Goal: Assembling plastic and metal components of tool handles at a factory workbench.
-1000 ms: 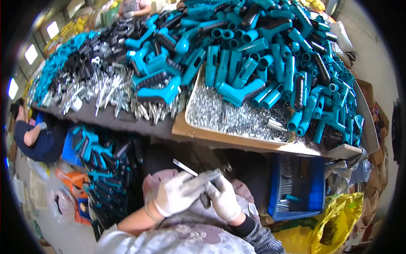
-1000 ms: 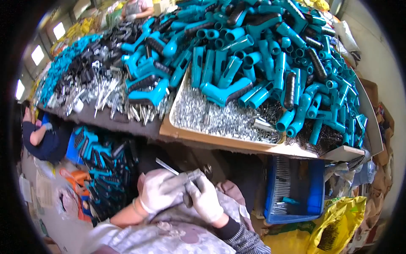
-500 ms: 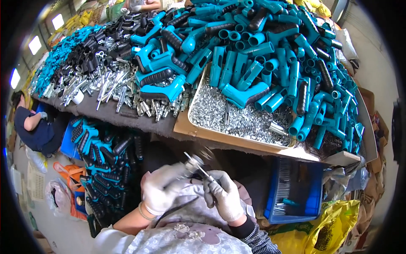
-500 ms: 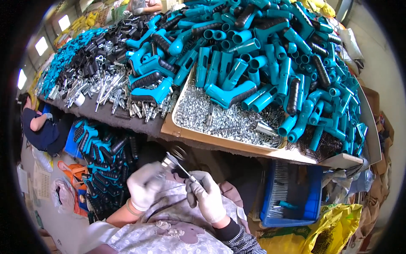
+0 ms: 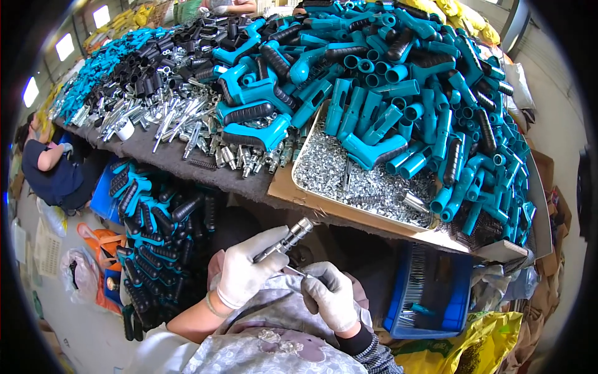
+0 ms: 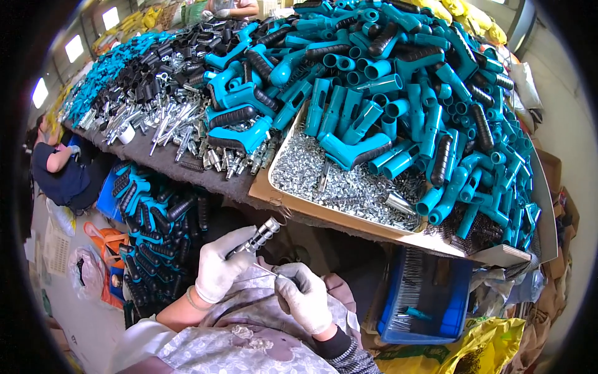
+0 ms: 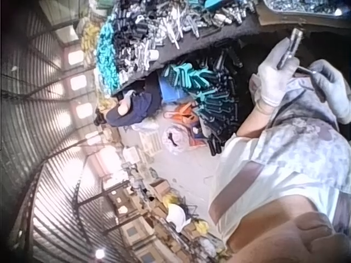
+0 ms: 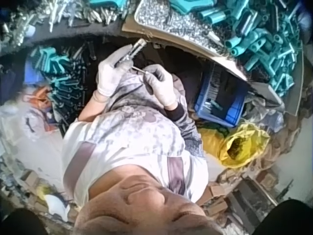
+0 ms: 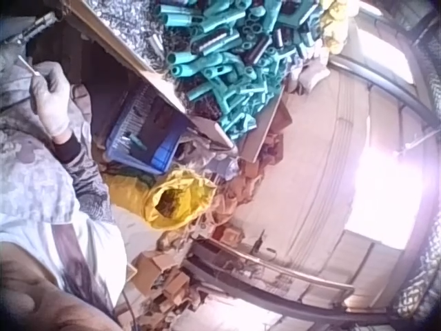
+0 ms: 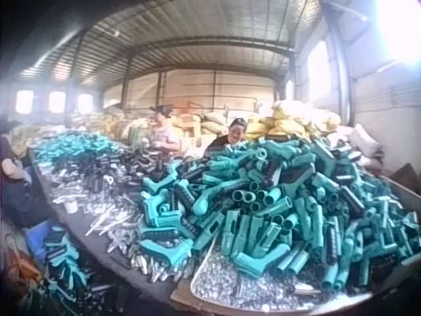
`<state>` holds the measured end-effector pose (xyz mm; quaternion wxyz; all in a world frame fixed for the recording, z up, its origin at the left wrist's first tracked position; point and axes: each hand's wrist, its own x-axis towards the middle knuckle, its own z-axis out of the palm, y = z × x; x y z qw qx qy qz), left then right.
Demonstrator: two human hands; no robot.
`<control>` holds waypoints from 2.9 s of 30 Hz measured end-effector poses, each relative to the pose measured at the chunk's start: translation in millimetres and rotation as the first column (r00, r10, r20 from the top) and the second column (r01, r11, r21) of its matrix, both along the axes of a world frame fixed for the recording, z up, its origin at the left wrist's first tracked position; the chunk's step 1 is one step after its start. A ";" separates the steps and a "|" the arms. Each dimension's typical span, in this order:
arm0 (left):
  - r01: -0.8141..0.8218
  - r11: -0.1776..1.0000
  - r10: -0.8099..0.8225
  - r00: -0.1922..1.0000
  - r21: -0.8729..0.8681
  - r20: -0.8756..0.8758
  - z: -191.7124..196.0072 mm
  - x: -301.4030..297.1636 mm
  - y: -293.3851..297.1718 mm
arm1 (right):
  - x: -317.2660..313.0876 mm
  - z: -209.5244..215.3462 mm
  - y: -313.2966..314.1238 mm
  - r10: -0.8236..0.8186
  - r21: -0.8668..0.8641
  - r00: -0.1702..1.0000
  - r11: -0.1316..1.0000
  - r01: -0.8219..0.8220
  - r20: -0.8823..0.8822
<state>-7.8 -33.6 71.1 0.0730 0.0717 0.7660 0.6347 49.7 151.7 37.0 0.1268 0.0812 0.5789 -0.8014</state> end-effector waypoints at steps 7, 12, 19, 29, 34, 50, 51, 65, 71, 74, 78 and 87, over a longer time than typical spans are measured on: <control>-0.128 0.992 0.127 0.990 -0.020 -0.054 -1.0 9.9 -1.5 | -0.5 -1.6 3.1 0.031 -0.103 1.000 0.994 -0.031 -0.005; -0.183 0.982 0.183 0.983 0.044 -0.001 -9.2 10.8 -4.3 | -1.6 0.6 1.5 0.041 -0.032 0.999 0.999 -0.040 0.009; -0.175 0.984 0.175 0.983 -0.001 -0.046 -13.2 11.9 -9.1 | -0.5 5.6 -6.2 -0.079 0.110 0.997 0.991 0.081 -0.026; -0.101 0.991 0.079 0.972 -0.090 -0.220 -19.8 27.2 -14.2 | 2.7 -5.8 0.3 -0.133 0.007 0.991 0.991 0.133 0.011; 0.058 0.982 -0.120 0.923 -0.177 -0.364 -28.8 21.1 -31.8 | 2.7 4.8 27.5 -0.338 -0.155 0.931 0.936 0.317 -0.135; 0.579 0.784 -0.618 0.764 -0.224 -0.188 -29.3 21.3 -16.9 | -4.2 3.6 0.3 -0.209 -0.092 0.941 0.977 0.191 -0.267; 0.572 0.786 -0.615 0.762 -0.233 -0.205 -28.4 22.4 -14.9 | -3.0 5.6 1.2 -0.183 -0.018 0.949 0.983 0.185 -0.257; 0.341 0.833 -0.486 0.827 -0.435 -0.281 -41.5 41.6 -1.1 | -3.3 -17.8 5.3 -0.154 -0.137 0.964 0.973 0.186 0.215; 0.470 0.690 -0.668 0.707 -0.550 -0.233 -48.1 48.2 0.1 | -1.3 -25.6 -0.1 -0.154 -0.123 0.954 0.974 0.191 0.257; 0.452 0.644 -0.680 0.707 -0.618 -0.192 -45.4 46.6 5.1 | 0.1 -33.6 -1.2 -0.208 -0.085 0.939 0.967 0.239 0.275; 0.359 0.701 -0.627 0.722 -0.616 -0.293 -49.0 48.1 9.5 | 4.2 -28.2 -2.2 -0.292 -0.071 0.912 0.944 0.324 0.288; 0.275 0.823 -0.456 0.842 -0.498 -0.288 -48.5 36.7 -2.7 | -3.0 -19.2 35.2 -0.336 0.048 0.941 0.941 0.334 0.045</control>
